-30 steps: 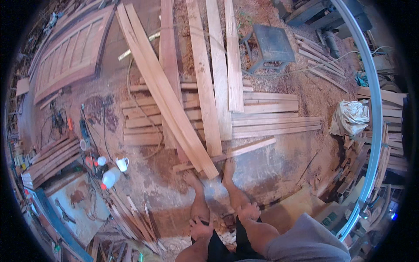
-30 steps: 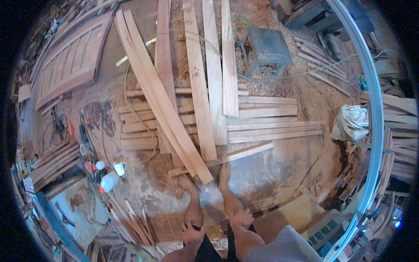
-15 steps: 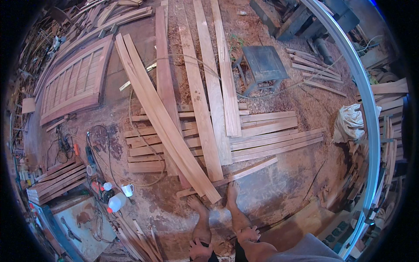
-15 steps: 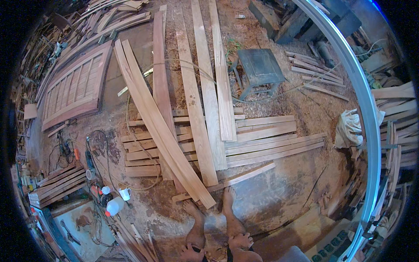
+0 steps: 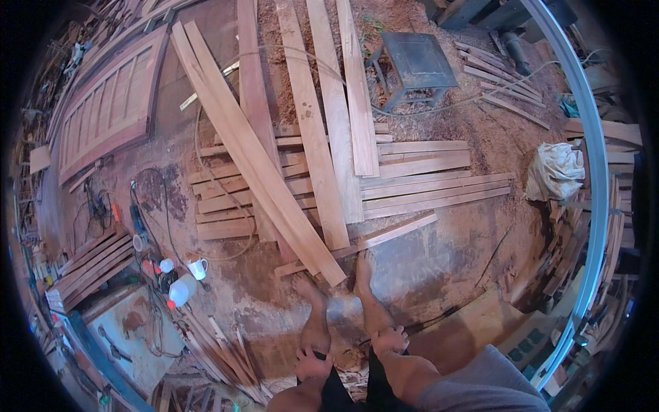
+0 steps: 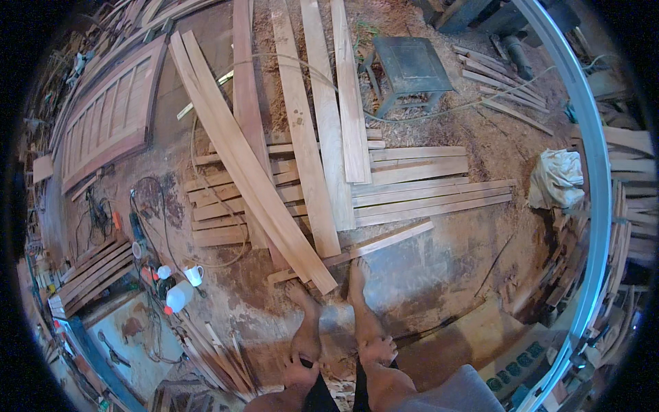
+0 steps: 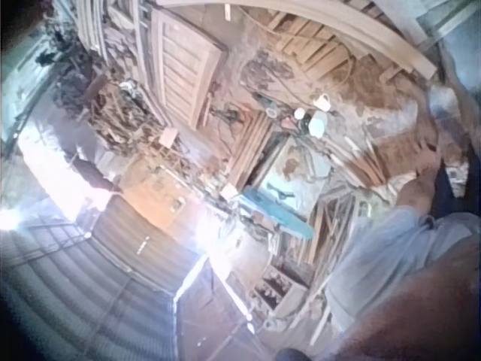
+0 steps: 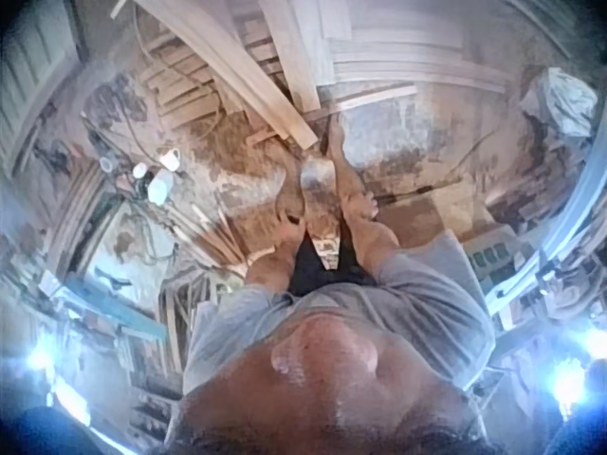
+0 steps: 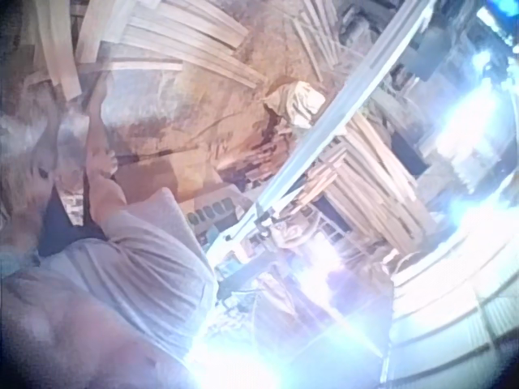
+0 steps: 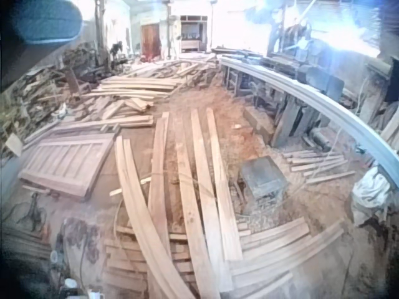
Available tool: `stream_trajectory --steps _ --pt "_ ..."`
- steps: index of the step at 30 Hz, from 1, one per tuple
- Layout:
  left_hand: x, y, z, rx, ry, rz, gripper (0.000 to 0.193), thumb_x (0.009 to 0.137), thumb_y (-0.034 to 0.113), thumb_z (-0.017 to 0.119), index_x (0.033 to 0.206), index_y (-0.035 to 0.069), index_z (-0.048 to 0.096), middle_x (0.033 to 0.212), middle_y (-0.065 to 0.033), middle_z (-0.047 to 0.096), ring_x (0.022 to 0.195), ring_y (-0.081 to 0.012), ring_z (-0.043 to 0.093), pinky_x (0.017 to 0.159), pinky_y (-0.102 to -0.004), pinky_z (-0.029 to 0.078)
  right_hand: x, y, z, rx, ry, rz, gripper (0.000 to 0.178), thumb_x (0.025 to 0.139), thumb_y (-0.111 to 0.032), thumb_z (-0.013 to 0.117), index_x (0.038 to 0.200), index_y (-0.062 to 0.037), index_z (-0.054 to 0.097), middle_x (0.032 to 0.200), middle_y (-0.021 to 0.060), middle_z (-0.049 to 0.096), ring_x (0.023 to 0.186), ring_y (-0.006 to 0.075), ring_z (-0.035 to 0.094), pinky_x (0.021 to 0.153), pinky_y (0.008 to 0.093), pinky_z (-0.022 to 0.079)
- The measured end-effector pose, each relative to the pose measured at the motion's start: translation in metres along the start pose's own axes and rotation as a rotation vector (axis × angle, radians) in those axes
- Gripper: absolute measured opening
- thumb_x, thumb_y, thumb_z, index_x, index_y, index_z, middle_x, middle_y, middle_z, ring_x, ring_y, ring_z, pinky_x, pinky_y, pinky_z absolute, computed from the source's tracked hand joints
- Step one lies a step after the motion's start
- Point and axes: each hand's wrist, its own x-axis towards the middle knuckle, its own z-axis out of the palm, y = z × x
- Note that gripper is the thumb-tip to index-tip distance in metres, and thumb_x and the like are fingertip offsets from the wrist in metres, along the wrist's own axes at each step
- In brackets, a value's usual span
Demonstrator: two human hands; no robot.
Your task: The person sands a wooden frame using an electric sander, then assembles the frame by fitting wooden planks into a grid structure. The person then uses a table saw to cut additional planks to size.
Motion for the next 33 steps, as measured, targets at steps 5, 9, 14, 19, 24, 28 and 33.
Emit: stream_trajectory --steps 5,9,14,19,24,28,33 --pt "0.002 0.001 0.001 -0.057 -0.12 -0.051 0.09 0.083 0.062 0.068 0.156 0.016 0.04 0.157 -0.021 0.04 0.136 -0.0457 0.049 0.11 -0.0554 0.044 0.0 -0.006 -0.014 -0.055 -0.109 0.056 0.055 0.092 -0.055 0.062 0.127 -0.0135 0.073 0.145 0.0089 0.053 0.134 0.0306 0.053 0.112 0.0465 0.043" --pt "-0.002 0.005 -0.006 0.027 -0.117 -0.078 0.087 0.086 0.063 0.066 0.155 0.016 0.04 0.155 -0.0208 0.041 0.134 -0.0472 0.05 0.111 -0.0563 0.043 0.0 -0.012 -0.019 -0.073 -0.075 0.082 0.056 0.092 -0.056 0.061 0.126 -0.0132 0.073 0.143 0.009 0.054 0.133 0.0305 0.054 0.111 0.0461 0.044" --pt "-0.006 0.008 -0.016 -0.106 -0.161 -0.1 0.085 0.088 0.063 0.066 0.155 0.018 0.038 0.15 -0.0205 0.041 0.136 -0.0463 0.049 0.11 -0.0559 0.043 0.006 -0.016 -0.018 -0.069 -0.026 0.059 0.055 0.091 -0.056 0.062 0.124 -0.0132 0.074 0.141 0.0093 0.055 0.131 0.0308 0.055 0.11 0.0461 0.045" --pt "-0.009 0.007 -0.018 -0.116 -0.205 -0.104 0.089 0.087 0.063 0.068 0.156 0.017 0.037 0.152 -0.0198 0.039 0.134 -0.0456 0.049 0.108 -0.0538 0.045 0.013 -0.02 -0.019 -0.064 -0.002 0.042 0.055 0.09 -0.056 0.062 0.122 -0.0132 0.075 0.14 0.0097 0.056 0.13 0.0311 0.056 0.108 0.0461 0.046" --pt "-0.01 0.005 -0.01 -0.155 -0.211 -0.094 0.092 0.087 0.063 0.067 0.158 0.015 0.035 0.153 -0.0198 0.038 0.138 -0.0453 0.046 0.111 -0.0515 0.042 0.017 -0.024 -0.018 -0.065 0.016 0.027 0.054 0.089 -0.056 0.063 0.12 -0.0131 0.076 0.138 0.01 0.056 0.128 0.0314 0.057 0.107 0.0461 0.046" --pt "-0.009 0.003 0.004 -0.136 -0.178 -0.098 0.094 0.085 0.062 0.068 0.158 0.014 0.035 0.154 -0.0214 0.04 0.138 -0.0461 0.047 0.11 -0.0527 0.043 0.014 -0.016 -0.011 -0.061 0.034 0.008 0.054 0.089 -0.056 0.063 0.119 -0.0131 0.077 0.137 0.0103 0.057 0.127 0.0316 0.057 0.105 0.0462 0.047" --pt "-0.01 0.003 0.02 -0.188 -0.029 -0.043 0.092 0.085 0.058 0.07 0.159 0.015 0.035 0.156 -0.0238 0.04 0.137 -0.0454 0.048 0.112 -0.0537 0.043 0.006 0.006 0.003 -0.068 0.053 -0.033 0.054 0.088 -0.056 0.064 0.117 -0.0131 0.078 0.135 0.0106 0.058 0.126 0.0319 0.058 0.104 0.0462 0.048"
